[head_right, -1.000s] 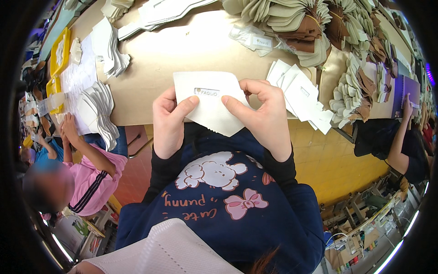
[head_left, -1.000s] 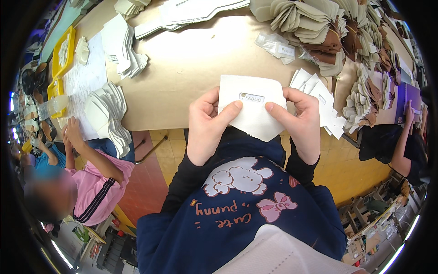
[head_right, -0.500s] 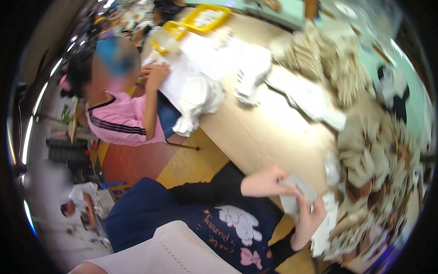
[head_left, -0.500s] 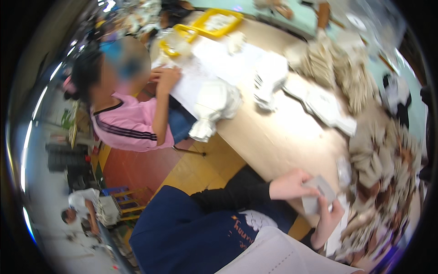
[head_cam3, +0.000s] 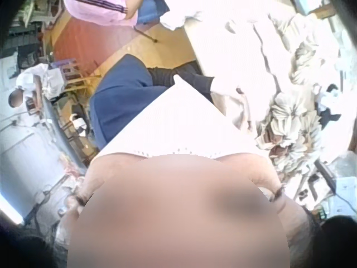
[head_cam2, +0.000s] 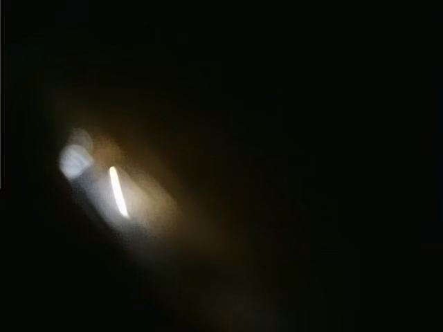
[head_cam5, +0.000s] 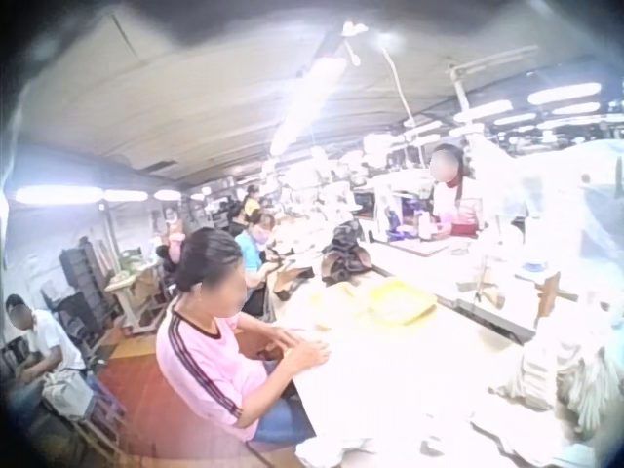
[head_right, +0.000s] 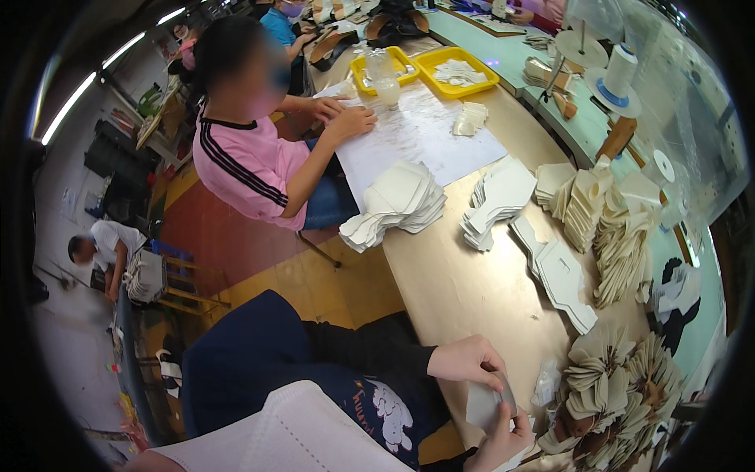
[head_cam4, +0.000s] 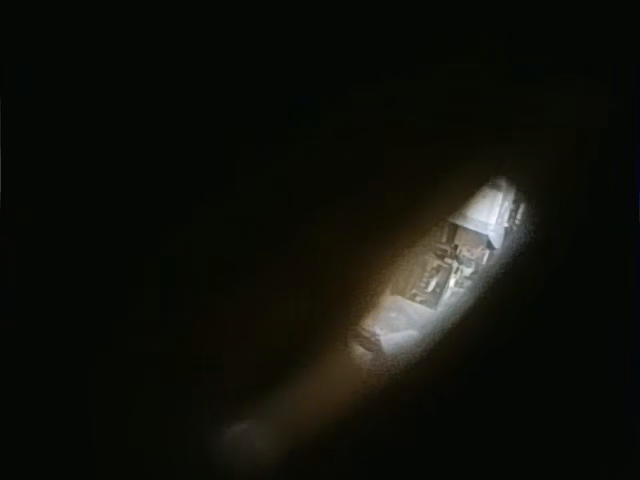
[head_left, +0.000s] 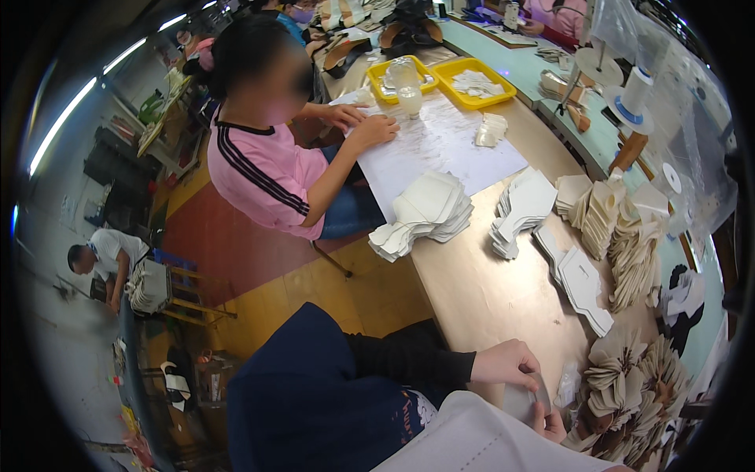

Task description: The person repeatedly picks up small white paper pieces and inserts them into larger white paper cutouts with rectangular slots. They handle the items one at a time, aligning and pressing the inserts into place, then setting the completed units aside on the table.

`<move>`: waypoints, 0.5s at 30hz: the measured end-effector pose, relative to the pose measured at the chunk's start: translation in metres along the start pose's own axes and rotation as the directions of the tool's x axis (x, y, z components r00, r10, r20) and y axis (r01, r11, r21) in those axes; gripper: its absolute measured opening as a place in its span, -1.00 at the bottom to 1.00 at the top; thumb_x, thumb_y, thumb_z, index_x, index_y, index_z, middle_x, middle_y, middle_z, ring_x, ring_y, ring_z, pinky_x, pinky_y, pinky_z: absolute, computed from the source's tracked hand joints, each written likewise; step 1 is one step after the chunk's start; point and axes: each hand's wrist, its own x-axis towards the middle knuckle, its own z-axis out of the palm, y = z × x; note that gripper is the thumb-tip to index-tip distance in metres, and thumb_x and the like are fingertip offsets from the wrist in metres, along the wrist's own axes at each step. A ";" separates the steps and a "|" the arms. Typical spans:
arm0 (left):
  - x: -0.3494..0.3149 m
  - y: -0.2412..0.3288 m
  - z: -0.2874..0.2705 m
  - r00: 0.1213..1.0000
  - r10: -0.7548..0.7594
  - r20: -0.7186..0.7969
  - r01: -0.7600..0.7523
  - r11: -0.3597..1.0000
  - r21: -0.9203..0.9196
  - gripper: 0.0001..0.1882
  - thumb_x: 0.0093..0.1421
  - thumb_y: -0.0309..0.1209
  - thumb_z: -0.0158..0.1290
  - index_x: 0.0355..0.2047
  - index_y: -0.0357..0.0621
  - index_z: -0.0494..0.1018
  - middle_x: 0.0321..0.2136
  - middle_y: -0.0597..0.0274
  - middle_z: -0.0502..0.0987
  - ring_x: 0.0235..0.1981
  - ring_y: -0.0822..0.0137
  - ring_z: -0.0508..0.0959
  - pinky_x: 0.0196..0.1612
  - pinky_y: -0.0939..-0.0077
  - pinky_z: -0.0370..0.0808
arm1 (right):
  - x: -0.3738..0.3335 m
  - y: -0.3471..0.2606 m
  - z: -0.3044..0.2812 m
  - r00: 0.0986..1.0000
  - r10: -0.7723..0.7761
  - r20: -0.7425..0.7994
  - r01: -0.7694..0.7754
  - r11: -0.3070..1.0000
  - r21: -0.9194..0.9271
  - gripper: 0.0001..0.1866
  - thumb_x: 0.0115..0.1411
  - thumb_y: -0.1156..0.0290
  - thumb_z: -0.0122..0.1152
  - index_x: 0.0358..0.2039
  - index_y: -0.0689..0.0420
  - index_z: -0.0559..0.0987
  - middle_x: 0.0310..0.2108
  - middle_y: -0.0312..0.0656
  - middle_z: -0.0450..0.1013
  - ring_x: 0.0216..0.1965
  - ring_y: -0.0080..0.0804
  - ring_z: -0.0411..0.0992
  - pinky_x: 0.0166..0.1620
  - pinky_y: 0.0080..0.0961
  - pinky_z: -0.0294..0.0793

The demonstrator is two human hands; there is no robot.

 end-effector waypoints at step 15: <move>-0.009 0.005 -0.005 0.999 0.043 0.017 -0.042 0.997 -0.064 -0.85 0.18 -0.48 0.23 -0.25 -0.26 0.66 -0.42 0.17 0.69 -0.38 0.44 0.64 -0.24 0.54 0.55 | -0.029 -0.054 0.023 0.988 0.079 -0.133 -0.091 0.992 -0.088 -0.89 0.07 0.55 0.38 -0.42 0.33 0.64 -0.55 -0.29 0.50 -0.48 -0.63 0.36 -0.40 -0.60 0.30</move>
